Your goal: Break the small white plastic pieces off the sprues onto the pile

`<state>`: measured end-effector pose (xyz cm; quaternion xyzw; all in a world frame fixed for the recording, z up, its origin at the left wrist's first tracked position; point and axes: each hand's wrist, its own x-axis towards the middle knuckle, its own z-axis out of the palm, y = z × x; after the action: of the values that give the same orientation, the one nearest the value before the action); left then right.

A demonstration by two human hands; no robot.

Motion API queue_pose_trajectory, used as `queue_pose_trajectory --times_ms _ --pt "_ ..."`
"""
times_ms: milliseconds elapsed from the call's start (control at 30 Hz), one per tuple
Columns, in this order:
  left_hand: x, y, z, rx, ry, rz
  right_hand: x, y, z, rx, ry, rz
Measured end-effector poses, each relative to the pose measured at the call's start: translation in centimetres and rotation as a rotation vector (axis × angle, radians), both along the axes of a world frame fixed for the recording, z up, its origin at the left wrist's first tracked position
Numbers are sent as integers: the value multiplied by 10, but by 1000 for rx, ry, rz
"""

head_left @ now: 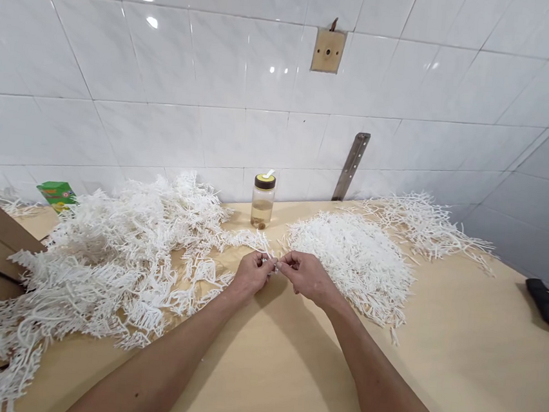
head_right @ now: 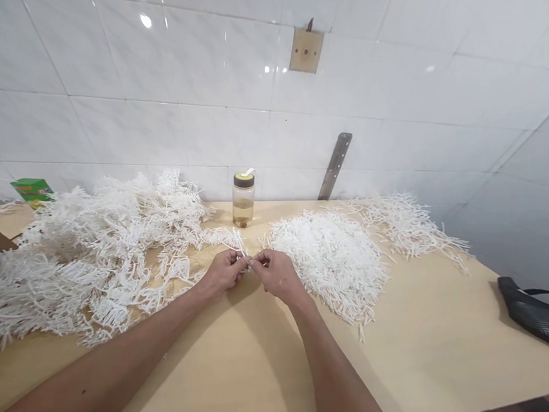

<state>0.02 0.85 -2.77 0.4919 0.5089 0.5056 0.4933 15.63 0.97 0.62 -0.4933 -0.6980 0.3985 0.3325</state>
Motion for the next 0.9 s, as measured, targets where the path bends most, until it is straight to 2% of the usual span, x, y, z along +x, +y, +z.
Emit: queue_pose_trajectory --times_ms 100,233,300,567,667,800,900 --pt "0 -1 3 -8 -28 6 -1 -2 4 48 -78 -2" --pt "0 -6 14 -86 -115 1 -3 -2 5 268 -211 -11" --pt "0 -8 18 -124 -139 -10 -4 -2 3 320 -249 -5" --pt "-3 -7 18 -88 -100 -93 -4 -1 0 291 -260 -18" --pt "-2 -6 15 -49 -32 -34 -4 -1 -1 287 -268 -13" --pt "0 -8 10 144 236 126 -8 -1 -6 288 -303 -2" --pt "1 -9 8 237 349 158 -12 -3 -10 275 -335 6"
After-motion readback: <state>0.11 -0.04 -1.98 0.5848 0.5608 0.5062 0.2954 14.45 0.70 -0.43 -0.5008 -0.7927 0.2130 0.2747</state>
